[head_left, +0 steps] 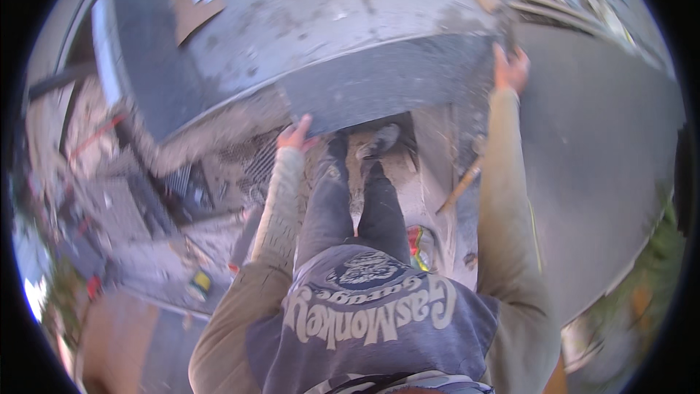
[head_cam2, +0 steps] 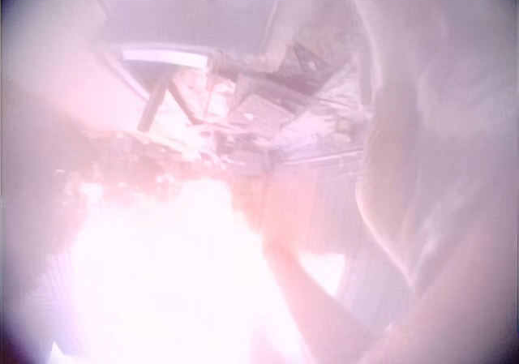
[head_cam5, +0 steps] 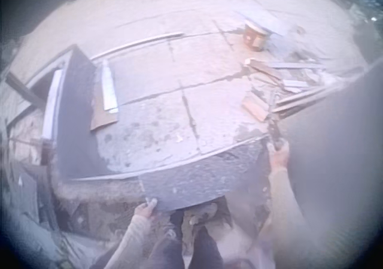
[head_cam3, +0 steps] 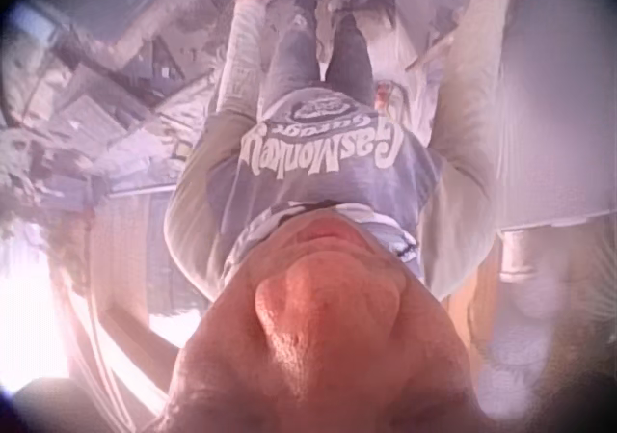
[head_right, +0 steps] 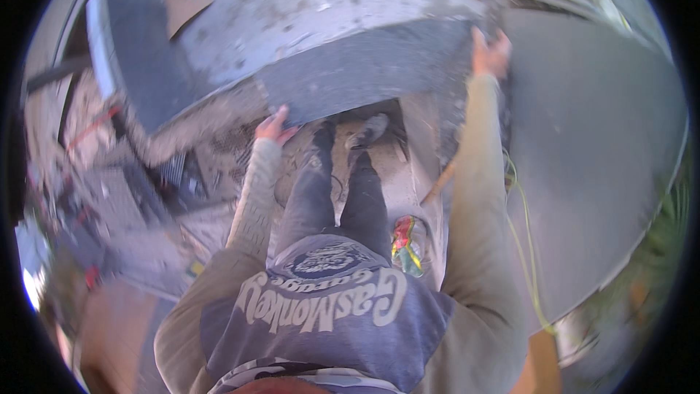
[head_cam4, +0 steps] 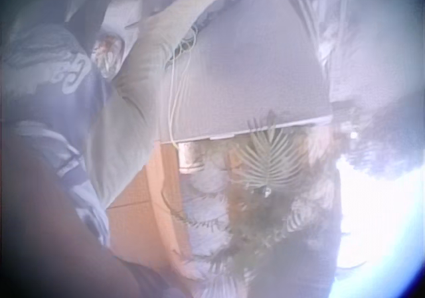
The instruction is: The person scoops cement with a trowel and spreads it onto a board. They then place a dark rectangular tile onto a cemented ledge, tap it with a hammer to level it, and adjust its position. The person repeats the process of applying cement and setting tiles along the ledge.
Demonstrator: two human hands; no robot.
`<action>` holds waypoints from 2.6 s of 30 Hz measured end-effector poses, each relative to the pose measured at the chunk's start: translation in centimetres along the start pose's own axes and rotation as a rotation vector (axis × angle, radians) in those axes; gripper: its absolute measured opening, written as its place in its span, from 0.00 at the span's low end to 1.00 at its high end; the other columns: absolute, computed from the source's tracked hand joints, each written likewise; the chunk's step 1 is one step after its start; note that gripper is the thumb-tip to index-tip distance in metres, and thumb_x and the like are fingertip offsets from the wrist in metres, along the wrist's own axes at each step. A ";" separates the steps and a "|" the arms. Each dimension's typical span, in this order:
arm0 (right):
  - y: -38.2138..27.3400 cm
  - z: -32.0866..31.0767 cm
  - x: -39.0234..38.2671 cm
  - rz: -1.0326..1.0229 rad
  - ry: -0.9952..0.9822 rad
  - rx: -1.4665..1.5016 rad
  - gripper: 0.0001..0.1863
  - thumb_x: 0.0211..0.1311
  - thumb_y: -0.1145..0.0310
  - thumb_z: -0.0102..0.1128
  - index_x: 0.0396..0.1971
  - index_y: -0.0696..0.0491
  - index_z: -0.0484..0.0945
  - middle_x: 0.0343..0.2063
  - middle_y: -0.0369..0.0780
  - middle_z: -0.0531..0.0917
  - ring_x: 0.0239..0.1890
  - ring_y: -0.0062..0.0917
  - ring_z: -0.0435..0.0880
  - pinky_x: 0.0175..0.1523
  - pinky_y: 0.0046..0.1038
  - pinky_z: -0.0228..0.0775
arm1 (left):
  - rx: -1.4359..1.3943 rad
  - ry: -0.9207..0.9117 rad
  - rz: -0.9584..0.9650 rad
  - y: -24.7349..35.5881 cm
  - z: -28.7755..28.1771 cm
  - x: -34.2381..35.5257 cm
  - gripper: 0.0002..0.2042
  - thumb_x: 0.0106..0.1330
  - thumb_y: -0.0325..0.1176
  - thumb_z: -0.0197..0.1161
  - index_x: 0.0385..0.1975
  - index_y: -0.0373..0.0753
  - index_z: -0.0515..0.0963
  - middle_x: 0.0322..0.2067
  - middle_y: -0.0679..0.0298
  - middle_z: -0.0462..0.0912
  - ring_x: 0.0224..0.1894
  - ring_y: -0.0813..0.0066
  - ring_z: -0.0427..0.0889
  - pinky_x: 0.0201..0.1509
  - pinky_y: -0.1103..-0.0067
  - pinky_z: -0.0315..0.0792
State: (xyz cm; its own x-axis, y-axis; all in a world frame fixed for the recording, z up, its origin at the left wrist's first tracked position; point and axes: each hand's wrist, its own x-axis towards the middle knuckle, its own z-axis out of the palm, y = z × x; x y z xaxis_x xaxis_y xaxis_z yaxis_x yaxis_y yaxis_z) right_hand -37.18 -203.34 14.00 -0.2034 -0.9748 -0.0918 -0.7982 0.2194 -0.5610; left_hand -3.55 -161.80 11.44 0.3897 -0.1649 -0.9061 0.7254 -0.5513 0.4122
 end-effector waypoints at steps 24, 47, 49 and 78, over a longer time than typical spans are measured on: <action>1.8 -6.9 -31.6 0.252 -0.895 0.710 0.31 0.72 0.50 0.48 0.70 0.45 0.60 0.60 0.48 0.73 0.53 0.36 0.80 0.48 0.42 0.78 | 0.364 -0.800 0.777 -9.2 8.1 -22.9 0.23 0.71 0.44 0.58 0.62 0.38 0.72 0.56 0.51 0.78 0.57 0.62 0.78 0.64 0.69 0.71; -8.6 10.0 -44.0 0.831 -0.862 0.864 0.30 0.76 0.50 0.47 0.66 0.57 0.62 0.63 0.51 0.72 0.63 0.40 0.74 0.62 0.40 0.69 | 0.419 0.080 0.582 5.6 -6.2 5.2 0.18 0.61 0.45 0.67 0.45 0.40 0.86 0.34 0.58 0.89 0.37 0.68 0.88 0.45 0.73 0.78; -10.0 12.4 -43.5 0.936 -0.740 0.914 0.31 0.76 0.49 0.44 0.68 0.57 0.60 0.65 0.52 0.70 0.65 0.41 0.72 0.63 0.41 0.67 | 0.543 0.127 0.530 7.2 -3.5 7.0 0.19 0.59 0.47 0.68 0.44 0.41 0.87 0.33 0.58 0.89 0.36 0.65 0.88 0.47 0.71 0.78; -9.0 17.1 -41.4 1.309 -0.318 0.813 0.31 0.73 0.43 0.46 0.60 0.56 0.71 0.51 0.41 0.78 0.47 0.32 0.78 0.38 0.39 0.77 | 0.516 0.192 0.096 10.9 2.7 8.7 0.18 0.59 0.44 0.75 0.26 0.34 0.79 0.23 0.63 0.82 0.20 0.73 0.77 0.22 0.75 0.72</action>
State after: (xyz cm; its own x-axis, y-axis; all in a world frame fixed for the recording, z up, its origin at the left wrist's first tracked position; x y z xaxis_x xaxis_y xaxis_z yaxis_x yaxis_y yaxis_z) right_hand -11.89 -165.67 8.73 -0.2753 -0.1246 -0.9533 0.3570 0.9074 -0.2217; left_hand 6.20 -171.47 7.74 0.5714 -0.1084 -0.8135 0.3288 -0.8780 0.3479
